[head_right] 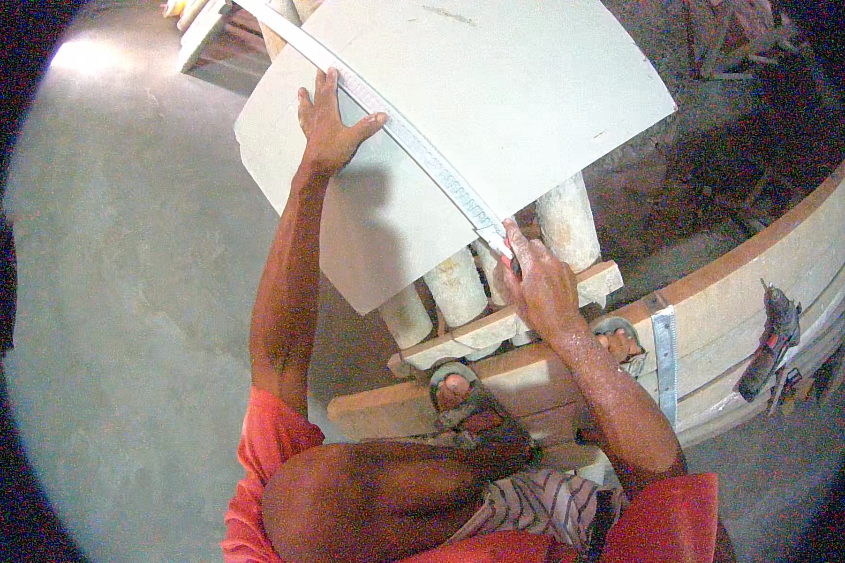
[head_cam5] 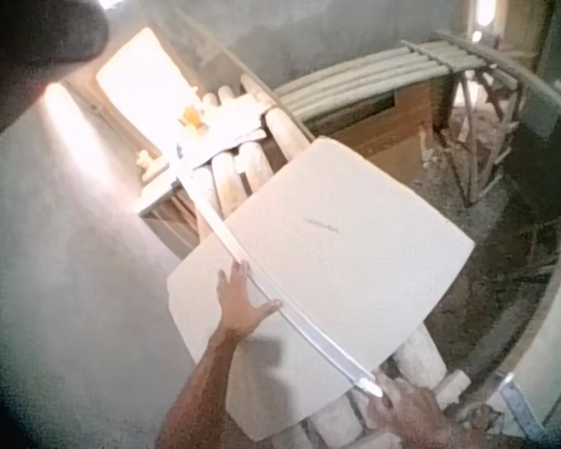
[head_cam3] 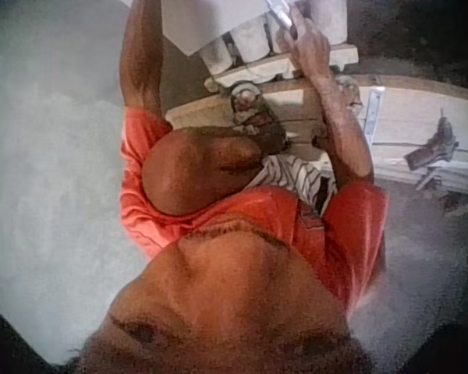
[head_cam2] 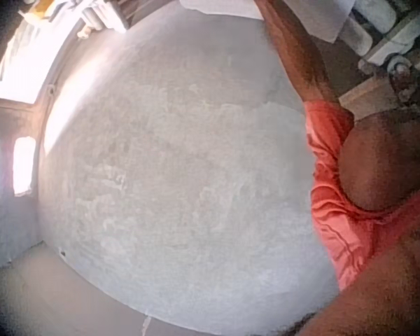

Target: The person measures a piece of drywall, marks it using a straightedge and a utility knife, and then scores and snaps the board along the line.

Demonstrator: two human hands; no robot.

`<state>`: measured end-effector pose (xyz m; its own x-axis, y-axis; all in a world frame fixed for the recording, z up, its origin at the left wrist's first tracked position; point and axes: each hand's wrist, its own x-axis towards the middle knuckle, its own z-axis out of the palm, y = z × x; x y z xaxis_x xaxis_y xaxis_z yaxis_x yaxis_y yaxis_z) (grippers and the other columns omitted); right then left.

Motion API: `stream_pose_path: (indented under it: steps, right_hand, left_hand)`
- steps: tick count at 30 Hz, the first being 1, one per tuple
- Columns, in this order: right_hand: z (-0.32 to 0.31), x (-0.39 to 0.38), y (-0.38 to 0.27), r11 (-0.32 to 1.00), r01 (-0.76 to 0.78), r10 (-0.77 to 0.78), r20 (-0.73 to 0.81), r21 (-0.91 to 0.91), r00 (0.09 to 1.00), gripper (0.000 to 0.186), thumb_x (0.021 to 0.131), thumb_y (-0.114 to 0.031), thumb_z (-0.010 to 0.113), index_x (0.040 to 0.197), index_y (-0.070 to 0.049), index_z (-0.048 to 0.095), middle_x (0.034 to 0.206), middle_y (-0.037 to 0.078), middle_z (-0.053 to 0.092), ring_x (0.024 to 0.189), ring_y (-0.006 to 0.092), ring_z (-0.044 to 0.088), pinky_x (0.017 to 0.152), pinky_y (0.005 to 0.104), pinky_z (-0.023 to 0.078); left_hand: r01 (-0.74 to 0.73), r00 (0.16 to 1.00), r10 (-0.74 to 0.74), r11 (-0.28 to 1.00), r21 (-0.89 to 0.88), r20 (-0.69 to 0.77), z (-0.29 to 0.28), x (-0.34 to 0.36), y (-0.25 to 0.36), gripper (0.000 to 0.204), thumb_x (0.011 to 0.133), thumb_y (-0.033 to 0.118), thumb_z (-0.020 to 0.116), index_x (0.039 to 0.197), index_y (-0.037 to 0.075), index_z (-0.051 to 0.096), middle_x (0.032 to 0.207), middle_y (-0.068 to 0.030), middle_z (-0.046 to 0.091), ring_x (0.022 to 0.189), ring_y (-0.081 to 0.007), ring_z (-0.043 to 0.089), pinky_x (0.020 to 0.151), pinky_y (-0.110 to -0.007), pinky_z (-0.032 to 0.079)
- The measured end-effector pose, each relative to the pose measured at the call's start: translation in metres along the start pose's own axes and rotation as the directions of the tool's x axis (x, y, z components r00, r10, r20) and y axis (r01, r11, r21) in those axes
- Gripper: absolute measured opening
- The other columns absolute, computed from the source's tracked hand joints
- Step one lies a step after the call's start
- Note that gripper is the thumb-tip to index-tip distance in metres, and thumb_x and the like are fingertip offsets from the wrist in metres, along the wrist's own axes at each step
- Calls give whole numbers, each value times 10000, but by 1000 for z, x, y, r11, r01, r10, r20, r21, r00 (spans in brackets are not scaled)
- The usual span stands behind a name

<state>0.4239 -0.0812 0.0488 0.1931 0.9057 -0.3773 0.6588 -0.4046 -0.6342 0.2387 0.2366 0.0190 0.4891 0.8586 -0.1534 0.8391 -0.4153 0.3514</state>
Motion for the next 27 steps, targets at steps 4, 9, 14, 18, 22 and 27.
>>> stream_pose_path:
  steps: [4,9,14,18,22,27]
  right_hand:
    - [0,1,-1,1000,-25,25,13,14,1000,580,883,-167,627,1426,-113,431,908,180,630,754,369,643,679,464,523]
    - [1,0,-1,999,-31,31,27,-17,999,574,884,-173,625,1423,-120,436,908,176,630,764,365,645,679,462,526]
    - [-1,1,-3,999,-46,46,21,3,999,571,891,-190,617,1429,-138,432,906,166,622,771,359,644,679,463,527]
    - [-1,1,-1,998,-57,57,38,8,998,541,915,-231,597,1423,-133,440,927,159,610,795,360,646,682,474,529]
    - [-4,0,-3,999,-37,37,15,21,999,529,901,-265,622,1386,-113,479,997,163,595,840,360,643,709,458,532]
    - [-33,22,-21,991,-20,50,-217,135,975,474,863,-261,650,1258,-22,544,983,183,614,838,365,643,752,436,528]
  left_hand:
    - [-20,1000,19,999,30,15,-2,1,2,1209,675,599,770,1510,-11,145,1577,-240,126,1434,-501,-2,1162,-570,12]
    - [-28,999,29,1000,-11,18,1,2,-3,1219,679,606,775,1521,11,124,1570,-264,111,1425,-520,-62,1131,-633,-33]
    - [-27,1000,27,1000,-7,8,0,2,0,1214,682,600,777,1520,12,126,1567,-265,123,1431,-511,-43,1133,-632,-27]
    - [-4,1000,5,996,89,-5,2,2,5,1190,681,610,765,1509,-1,167,1559,-261,175,1420,-524,73,1159,-583,49]
    - [-10,1000,10,999,31,14,4,3,-1,1222,671,617,775,1521,18,133,1563,-267,135,1432,-511,-7,1143,-622,11]
    - [-6,1000,6,995,98,-3,2,2,3,1208,676,649,747,1515,11,155,1574,-236,151,1431,-508,64,1161,-575,39]
